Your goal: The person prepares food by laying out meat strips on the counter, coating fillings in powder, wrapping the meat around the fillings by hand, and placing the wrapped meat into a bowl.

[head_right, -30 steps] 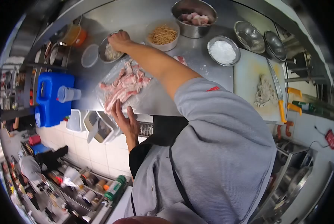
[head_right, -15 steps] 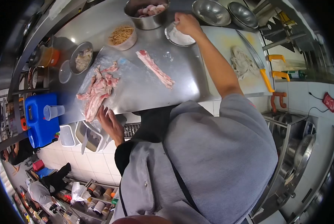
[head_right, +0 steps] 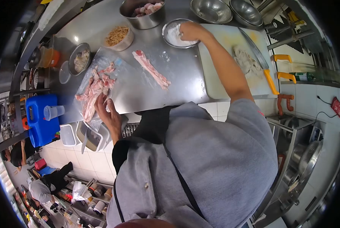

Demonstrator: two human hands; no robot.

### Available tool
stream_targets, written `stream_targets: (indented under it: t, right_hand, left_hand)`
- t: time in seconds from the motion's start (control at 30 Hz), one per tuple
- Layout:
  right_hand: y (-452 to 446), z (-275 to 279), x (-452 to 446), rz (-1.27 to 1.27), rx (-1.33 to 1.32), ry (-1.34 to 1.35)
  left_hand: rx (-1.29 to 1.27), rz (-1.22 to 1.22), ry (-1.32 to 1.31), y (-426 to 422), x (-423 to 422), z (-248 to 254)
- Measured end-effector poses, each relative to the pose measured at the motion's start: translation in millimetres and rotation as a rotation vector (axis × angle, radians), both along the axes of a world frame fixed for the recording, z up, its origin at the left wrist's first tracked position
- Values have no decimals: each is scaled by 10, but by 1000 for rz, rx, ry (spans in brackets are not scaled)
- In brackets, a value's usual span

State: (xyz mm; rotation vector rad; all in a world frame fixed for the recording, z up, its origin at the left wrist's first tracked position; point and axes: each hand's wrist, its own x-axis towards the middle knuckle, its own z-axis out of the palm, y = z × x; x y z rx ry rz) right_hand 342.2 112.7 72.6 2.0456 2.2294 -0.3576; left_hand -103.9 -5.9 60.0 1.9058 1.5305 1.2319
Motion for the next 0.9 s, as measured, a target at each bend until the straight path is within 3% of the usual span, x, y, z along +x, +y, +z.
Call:
stream_targets:
  t: [0.03,0.1,0.17,0.2,0.37,0.43,0.47,0.67,0.77,0.83,0.87,0.9]
  right_hand:
    - [8,15,38,-2,-120,81]
    - [-49,-145,149,8,-81,60]
    - [-176,-208,133,33,358,87]
    - [-226,-141,54,1,216,69]
    - [-161,-230,-37,-75,40,14]
    - [-125,-272,61,-35,59,358]
    - [-106,-299,99,-32,52,358]
    - [-234,-227,51,-34,195,85]
    - [-170,-476,55,-102,173,21]
    - [-142,-652,167,71,589,39]
    - [-28,-674,242,55,374,-111]
    - [20,-613,282,62,375,-104]
  left_hand:
    - [-2,-9,4,-8,-8,-1]
    - [24,-1,30,-28,-14,2]
    - [7,-3,-1,-33,-16,-14]
    - [-2,4,-3,-36,5,-23]
    - [9,-18,-16,-15,111,-18]
    - [2,-18,-32,-1,124,8]
    - [2,-26,-15,5,122,22]
    - [-15,-37,-54,50,142,-57]
    - [-6,-56,-57,63,136,-55]
    - [-23,-44,-71,62,167,-29]
    - [-26,-42,-67,67,160,-55]
    - [-11,-49,-52,75,136,-96]
